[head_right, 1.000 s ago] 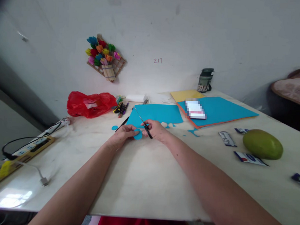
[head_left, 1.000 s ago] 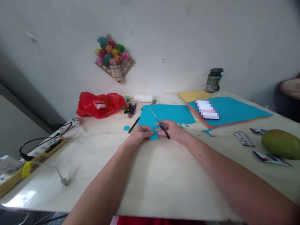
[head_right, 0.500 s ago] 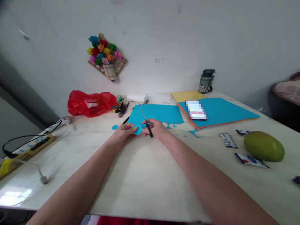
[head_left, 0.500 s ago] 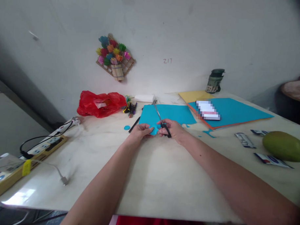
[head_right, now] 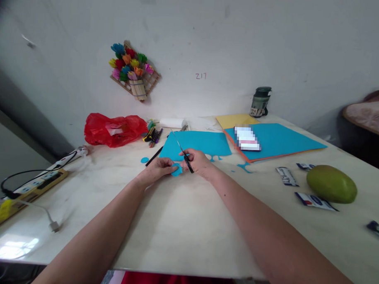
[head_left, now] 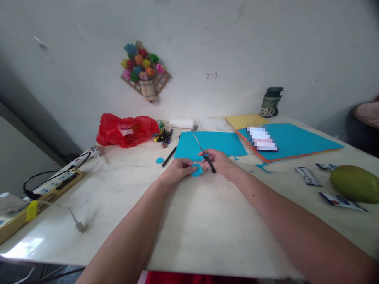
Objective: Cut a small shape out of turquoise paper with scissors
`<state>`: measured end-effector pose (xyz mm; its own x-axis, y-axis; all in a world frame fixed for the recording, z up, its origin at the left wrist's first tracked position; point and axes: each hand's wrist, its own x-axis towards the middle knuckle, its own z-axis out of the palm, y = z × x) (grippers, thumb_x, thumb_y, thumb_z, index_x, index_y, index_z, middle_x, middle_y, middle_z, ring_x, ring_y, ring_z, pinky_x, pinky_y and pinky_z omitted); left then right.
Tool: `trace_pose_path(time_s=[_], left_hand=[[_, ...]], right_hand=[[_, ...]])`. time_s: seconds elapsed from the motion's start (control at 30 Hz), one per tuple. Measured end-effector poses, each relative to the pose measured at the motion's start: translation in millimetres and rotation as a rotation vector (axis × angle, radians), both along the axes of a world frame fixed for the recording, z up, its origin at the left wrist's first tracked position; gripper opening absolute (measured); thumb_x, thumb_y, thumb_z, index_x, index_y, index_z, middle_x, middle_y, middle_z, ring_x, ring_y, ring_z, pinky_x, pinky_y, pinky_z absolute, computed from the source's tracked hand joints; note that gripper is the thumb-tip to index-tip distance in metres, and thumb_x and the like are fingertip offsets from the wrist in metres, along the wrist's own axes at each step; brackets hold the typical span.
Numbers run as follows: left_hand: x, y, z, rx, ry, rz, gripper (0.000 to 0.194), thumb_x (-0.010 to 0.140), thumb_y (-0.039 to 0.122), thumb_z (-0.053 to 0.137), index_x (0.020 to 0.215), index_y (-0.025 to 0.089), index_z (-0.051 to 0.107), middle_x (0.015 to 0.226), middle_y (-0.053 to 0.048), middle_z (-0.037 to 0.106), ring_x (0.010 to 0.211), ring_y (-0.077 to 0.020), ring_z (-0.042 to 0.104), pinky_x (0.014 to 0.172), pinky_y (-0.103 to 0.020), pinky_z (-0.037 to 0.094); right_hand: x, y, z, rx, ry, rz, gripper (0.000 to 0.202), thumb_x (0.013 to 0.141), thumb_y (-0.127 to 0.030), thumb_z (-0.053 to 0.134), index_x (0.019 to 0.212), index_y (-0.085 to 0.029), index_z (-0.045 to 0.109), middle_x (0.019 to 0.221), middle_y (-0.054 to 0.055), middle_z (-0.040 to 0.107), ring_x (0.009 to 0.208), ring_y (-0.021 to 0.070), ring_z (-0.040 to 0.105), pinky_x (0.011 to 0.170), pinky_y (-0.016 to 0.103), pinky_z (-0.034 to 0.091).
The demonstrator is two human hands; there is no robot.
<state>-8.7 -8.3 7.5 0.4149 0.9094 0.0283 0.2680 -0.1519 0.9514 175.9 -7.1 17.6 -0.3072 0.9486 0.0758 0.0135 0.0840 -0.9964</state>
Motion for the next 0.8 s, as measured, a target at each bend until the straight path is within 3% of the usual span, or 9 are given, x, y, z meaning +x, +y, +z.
trace_pose_path(time_s=[0.3,0.53,0.63,0.8], left_hand=[[4,3,-5.0,-0.111,-0.184,0.067,0.032,0.063,0.042,0.069,0.063,0.014,0.053,0.055,0.001,0.053,0.046,-0.0077,0.044,0.046,-0.022,0.029],[8,1,-3.7,-0.154,-0.39,0.153,0.032,0.06,0.037,0.073,0.069,0.014,0.052,0.06,0.0,0.058,0.051,-0.0105,0.055,0.054,-0.025,0.042],[6,0,-2.9,-0.172,-0.428,0.133,0.035,0.062,0.037,0.072,0.077,0.016,0.049,0.064,-0.002,0.062,0.051,-0.0141,0.06,0.052,-0.027,0.046],[4,1,-3.1,-0.187,-0.429,0.115,0.034,0.063,0.036,0.072,0.076,0.015,0.048,0.067,-0.006,0.065,0.051,-0.0144,0.061,0.052,-0.026,0.048]], right_hand=[[-7,5,-7.4,0.042,0.06,-0.083,0.042,0.053,-0.02,0.07,0.091,-0.017,0.054,0.057,-0.004,0.058,0.051,0.0112,0.056,0.054,0.027,0.046],[-9,0,-2.6,-0.002,0.067,-0.111,0.044,0.052,-0.022,0.072,0.091,-0.016,0.052,0.055,-0.005,0.057,0.047,0.009,0.053,0.052,0.024,0.044],[1,1,1.1,-0.018,-0.05,-0.078,0.042,0.056,-0.024,0.071,0.093,-0.014,0.054,0.053,-0.004,0.056,0.042,0.0068,0.047,0.046,0.022,0.038],[20,4,6.0,-0.032,-0.228,0.123,0.031,0.066,-0.034,0.067,0.085,-0.013,0.056,0.052,-0.003,0.056,0.04,0.0064,0.046,0.042,0.021,0.037]])
